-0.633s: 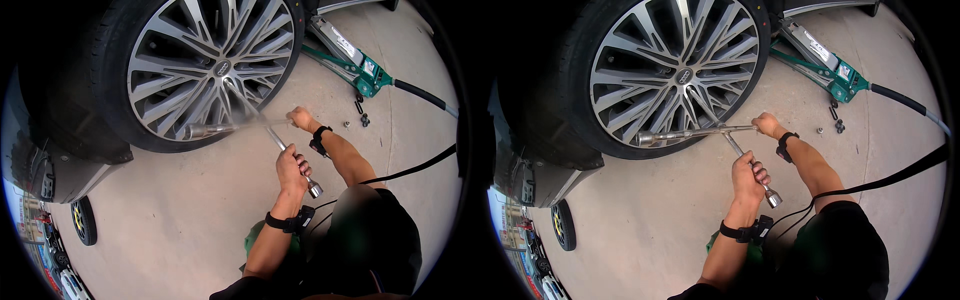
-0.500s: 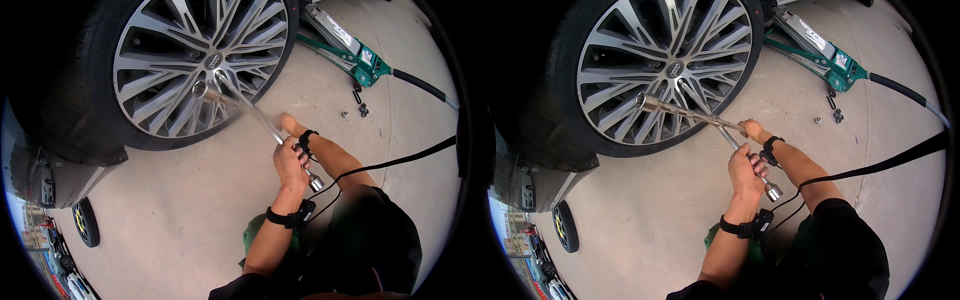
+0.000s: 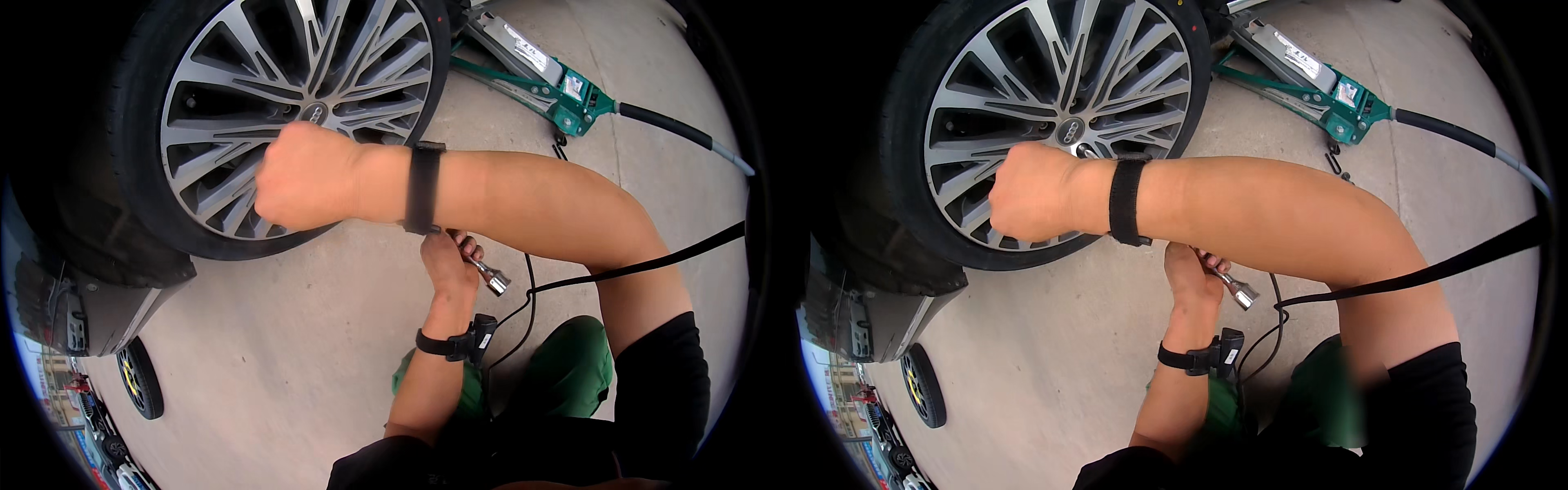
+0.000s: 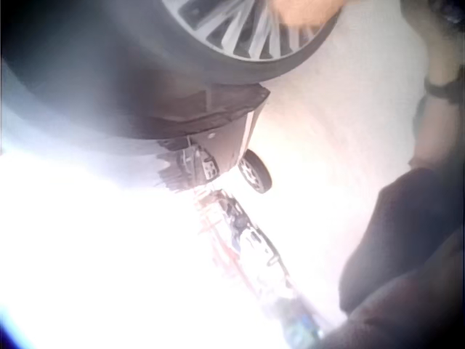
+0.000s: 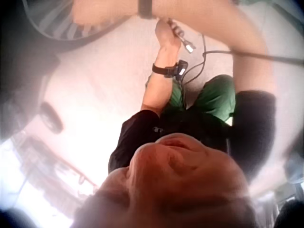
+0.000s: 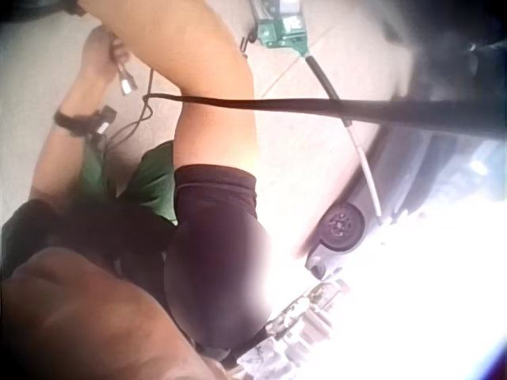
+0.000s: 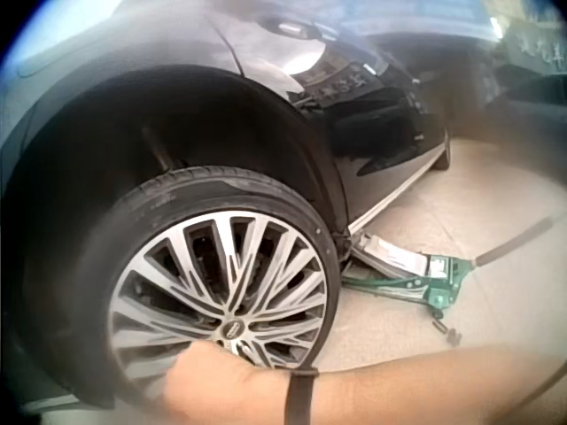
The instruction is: The person secures a wheel onto a car hub by hand and then uses a cross-rim wrench to tighten the lug nuts.
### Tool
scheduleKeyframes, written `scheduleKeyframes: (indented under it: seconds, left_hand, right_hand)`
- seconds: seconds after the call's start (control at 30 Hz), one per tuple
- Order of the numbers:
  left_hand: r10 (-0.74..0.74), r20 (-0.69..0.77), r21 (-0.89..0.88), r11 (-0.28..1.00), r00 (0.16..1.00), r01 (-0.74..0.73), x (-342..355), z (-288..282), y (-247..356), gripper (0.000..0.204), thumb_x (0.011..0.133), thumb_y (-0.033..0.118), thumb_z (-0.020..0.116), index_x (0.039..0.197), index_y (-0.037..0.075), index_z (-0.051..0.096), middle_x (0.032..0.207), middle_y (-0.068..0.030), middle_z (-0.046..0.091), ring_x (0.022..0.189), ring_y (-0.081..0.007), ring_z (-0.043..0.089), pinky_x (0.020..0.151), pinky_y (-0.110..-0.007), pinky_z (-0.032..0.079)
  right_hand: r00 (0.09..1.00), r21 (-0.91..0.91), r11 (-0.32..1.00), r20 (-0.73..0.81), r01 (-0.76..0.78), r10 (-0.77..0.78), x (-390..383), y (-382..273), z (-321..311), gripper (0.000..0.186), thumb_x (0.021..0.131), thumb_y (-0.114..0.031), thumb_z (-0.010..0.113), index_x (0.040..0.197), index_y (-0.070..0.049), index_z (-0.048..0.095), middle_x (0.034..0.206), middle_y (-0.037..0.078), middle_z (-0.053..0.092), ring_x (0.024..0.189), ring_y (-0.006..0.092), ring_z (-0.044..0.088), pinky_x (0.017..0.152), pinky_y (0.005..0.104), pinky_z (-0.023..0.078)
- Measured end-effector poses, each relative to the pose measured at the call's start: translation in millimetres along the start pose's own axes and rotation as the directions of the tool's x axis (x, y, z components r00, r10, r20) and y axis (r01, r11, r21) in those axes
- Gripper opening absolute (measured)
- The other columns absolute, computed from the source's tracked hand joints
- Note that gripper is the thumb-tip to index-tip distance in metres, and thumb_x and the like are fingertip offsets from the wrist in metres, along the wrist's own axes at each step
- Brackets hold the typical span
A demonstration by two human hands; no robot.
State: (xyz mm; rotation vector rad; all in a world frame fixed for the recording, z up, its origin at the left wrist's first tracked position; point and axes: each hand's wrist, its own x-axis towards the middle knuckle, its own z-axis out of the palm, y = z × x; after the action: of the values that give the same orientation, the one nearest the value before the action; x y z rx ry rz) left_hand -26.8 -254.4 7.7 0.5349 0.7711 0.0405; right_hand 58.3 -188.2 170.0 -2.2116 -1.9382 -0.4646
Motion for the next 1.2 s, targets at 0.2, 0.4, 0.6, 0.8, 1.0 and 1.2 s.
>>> scheduleKeyframes:
  seconds: [0.2, 0.4, 0.6, 0.8, 1.0, 1.2]
  left_hand:
    - [-0.111, 0.105, -0.101, 0.987, 0.988, 0.122, -6.8, -12.6, 17.6, 0.022, 0.094, 0.025, 0.049, 0.077, 0.013, 0.044, 0.058, 0.0035, 0.036, 0.047, -0.0117, 0.035, 0.051, -0.029, 0.031]
    - [-0.131, 0.147, -0.099, 0.984, 0.98, 0.146, -7.1, -22.6, 18.4, 0.024, 0.093, 0.026, 0.052, 0.076, 0.012, 0.043, 0.059, 0.0009, 0.036, 0.048, -0.0137, 0.036, 0.054, -0.034, 0.036]
    - [-0.183, 0.086, -0.025, 0.982, 0.979, 0.186, 9.4, -20.5, -3.1, 0.024, 0.089, 0.025, 0.054, 0.076, 0.011, 0.04, 0.058, -0.0004, 0.034, 0.049, -0.0152, 0.036, 0.053, -0.036, 0.037]
    - [-0.153, 0.116, -0.015, 0.988, 0.981, 0.156, 16.7, -20.9, 0.4, 0.028, 0.09, 0.029, 0.054, 0.071, 0.013, 0.041, 0.056, 0.0006, 0.034, 0.049, -0.015, 0.036, 0.053, -0.035, 0.036]
    - [-0.042, 0.003, -0.03, 0.999, 0.999, 0.042, 8.2, -19.1, -6.2, 0.029, 0.09, 0.028, 0.054, 0.071, 0.013, 0.039, 0.056, 0.0016, 0.032, 0.044, -0.012, 0.031, 0.044, -0.03, 0.03]
    - [-0.055, -0.02, -0.029, 0.998, 0.998, 0.054, -28.6, -7.1, -23.0, 0.028, 0.09, 0.026, 0.053, 0.071, 0.012, 0.038, 0.056, 0.0014, 0.031, 0.042, -0.0106, 0.029, 0.039, -0.029, 0.026]
  right_hand:
    - [0.957, -0.171, 0.976, -0.232, 0.136, -0.174, 11.5, 22.6, 18.2, 0.018, 0.08, -0.022, 0.062, 0.067, -0.012, 0.07, 0.067, 0.004, 0.067, 0.063, 0.024, 0.068, 0.05, 0.0334, 0.051]
    - [0.9, -0.014, 0.996, -0.43, -0.086, 0.072, -38.7, 81.5, 39.5, 0.025, 0.092, -0.028, 0.058, 0.079, -0.01, 0.069, 0.06, 0.004, 0.061, 0.056, 0.0165, 0.063, 0.05, 0.0283, 0.049]
    - [0.343, 0.603, 0.491, -0.352, -0.629, 0.871, -162.5, 151.4, 129.7, 0.054, 0.097, -0.045, 0.056, 0.069, 0.001, 0.065, 0.055, 0.006, 0.057, 0.052, 0.0138, 0.05, 0.055, 0.0293, 0.045]
    - [0.329, 0.775, 0.378, -0.231, -0.507, 0.916, -150.5, 148.5, 130.3, 0.053, 0.097, -0.041, 0.058, 0.066, 0.003, 0.061, 0.053, 0.004, 0.051, 0.053, 0.0122, 0.044, 0.053, 0.0293, 0.041]
    - [0.387, 0.696, 0.366, -0.136, -0.618, 0.912, -136.3, 138.4, 97.6, 0.051, 0.094, -0.039, 0.059, 0.068, 0.004, 0.064, 0.053, 0.004, 0.054, 0.052, 0.0114, 0.048, 0.054, 0.0287, 0.043]
    - [0.52, 0.575, 0.616, -0.35, -0.537, 0.779, -118.7, 95.2, 27.2, 0.045, 0.092, -0.032, 0.063, 0.067, 0.005, 0.061, 0.049, 0.005, 0.048, 0.049, 0.01, 0.041, 0.049, 0.0304, 0.038]
